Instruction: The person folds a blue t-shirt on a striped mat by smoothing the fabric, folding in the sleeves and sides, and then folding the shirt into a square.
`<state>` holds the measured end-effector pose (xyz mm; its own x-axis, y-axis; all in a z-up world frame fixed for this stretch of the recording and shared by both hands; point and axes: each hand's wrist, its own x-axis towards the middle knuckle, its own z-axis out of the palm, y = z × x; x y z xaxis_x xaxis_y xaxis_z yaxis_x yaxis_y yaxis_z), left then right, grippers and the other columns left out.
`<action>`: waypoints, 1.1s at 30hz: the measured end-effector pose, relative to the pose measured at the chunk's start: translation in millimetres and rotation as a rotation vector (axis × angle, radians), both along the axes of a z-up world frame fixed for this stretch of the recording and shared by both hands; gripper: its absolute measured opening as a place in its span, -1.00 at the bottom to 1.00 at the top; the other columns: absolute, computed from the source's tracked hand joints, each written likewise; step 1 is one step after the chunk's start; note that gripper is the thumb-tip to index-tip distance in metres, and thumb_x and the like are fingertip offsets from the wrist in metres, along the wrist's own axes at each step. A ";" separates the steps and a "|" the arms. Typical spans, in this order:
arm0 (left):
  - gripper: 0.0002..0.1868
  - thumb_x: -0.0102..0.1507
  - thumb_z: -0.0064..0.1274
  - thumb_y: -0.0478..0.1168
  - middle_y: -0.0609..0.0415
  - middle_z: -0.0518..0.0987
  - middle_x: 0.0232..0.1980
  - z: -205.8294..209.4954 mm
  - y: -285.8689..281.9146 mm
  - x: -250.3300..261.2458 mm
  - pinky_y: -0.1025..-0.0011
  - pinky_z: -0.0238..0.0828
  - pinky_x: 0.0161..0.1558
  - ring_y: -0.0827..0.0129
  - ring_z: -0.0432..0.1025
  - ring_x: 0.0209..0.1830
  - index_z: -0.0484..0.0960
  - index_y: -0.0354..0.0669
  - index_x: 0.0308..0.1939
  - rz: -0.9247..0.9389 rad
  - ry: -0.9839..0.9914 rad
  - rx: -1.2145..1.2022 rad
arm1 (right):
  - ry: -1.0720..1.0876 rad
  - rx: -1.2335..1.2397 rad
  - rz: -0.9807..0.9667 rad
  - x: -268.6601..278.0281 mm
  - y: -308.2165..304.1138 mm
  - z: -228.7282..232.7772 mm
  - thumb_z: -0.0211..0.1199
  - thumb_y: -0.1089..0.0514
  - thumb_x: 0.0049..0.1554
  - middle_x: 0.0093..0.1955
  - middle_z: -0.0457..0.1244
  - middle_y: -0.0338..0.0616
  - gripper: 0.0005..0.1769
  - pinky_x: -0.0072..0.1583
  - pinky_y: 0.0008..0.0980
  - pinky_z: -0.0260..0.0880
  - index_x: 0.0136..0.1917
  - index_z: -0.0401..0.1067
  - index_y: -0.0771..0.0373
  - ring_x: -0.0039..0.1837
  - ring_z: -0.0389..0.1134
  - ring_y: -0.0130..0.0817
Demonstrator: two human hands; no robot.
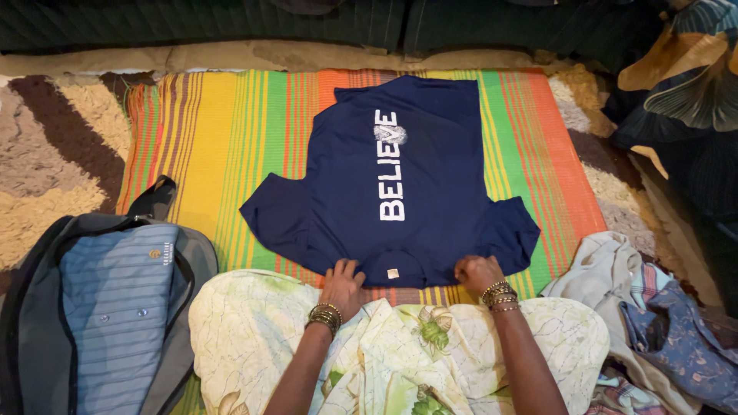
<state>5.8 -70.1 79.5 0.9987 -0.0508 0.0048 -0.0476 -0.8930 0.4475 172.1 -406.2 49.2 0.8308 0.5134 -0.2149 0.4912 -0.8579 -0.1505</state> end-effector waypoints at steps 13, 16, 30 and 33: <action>-0.64 0.11 0.24 -0.10 -0.21 0.32 0.40 -4.6 0.2 -1.8 -0.01 0.24 0.18 -0.04 0.16 0.38 0.69 -0.25 -0.12 0.015 0.062 0.017 | -0.316 0.006 -0.717 49.2 -21.8 -32.0 0.46 0.00 -0.03 0.59 -0.02 -0.10 -0.42 0.27 0.24 0.19 0.28 0.46 -0.04 0.45 0.10 0.10; -0.65 0.12 0.24 -0.11 -0.23 0.31 0.40 -6.4 -0.1 -2.9 -0.02 0.24 0.17 -0.06 0.17 0.38 0.69 -0.27 -0.12 0.022 0.064 0.008 | -0.102 0.024 -1.037 61.4 -39.3 -36.3 0.41 -0.01 0.04 0.59 -0.06 -0.01 -0.46 0.33 0.25 0.14 0.29 0.45 0.01 0.45 0.05 0.20; -0.65 0.07 0.10 -0.34 -0.16 0.35 0.38 -13.1 3.7 -6.7 -0.05 0.26 0.15 0.00 0.20 0.38 0.63 -0.26 -0.05 0.007 0.002 0.071 | -0.163 0.425 -1.892 63.9 -64.3 -20.5 0.30 0.09 0.07 0.36 0.07 0.16 -0.37 0.36 0.03 0.24 0.33 0.26 0.40 0.38 0.18 0.15; -0.67 0.07 0.11 -0.33 -0.15 0.36 0.36 -9.9 2.8 -5.5 -0.05 0.25 0.17 -0.01 0.20 0.37 0.63 -0.26 -0.07 0.009 0.016 0.045 | -0.234 0.388 -1.739 57.2 -60.1 -13.9 0.33 0.13 0.02 0.34 0.10 0.16 -0.43 0.31 0.02 0.25 0.28 0.33 0.30 0.36 0.20 0.15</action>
<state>0.3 -67.3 69.6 0.9990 -0.0417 -0.0131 -0.0327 -0.9124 0.4080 229.3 -466.3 35.3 0.4098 -0.9045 -0.1183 -0.8040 -0.2969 -0.5152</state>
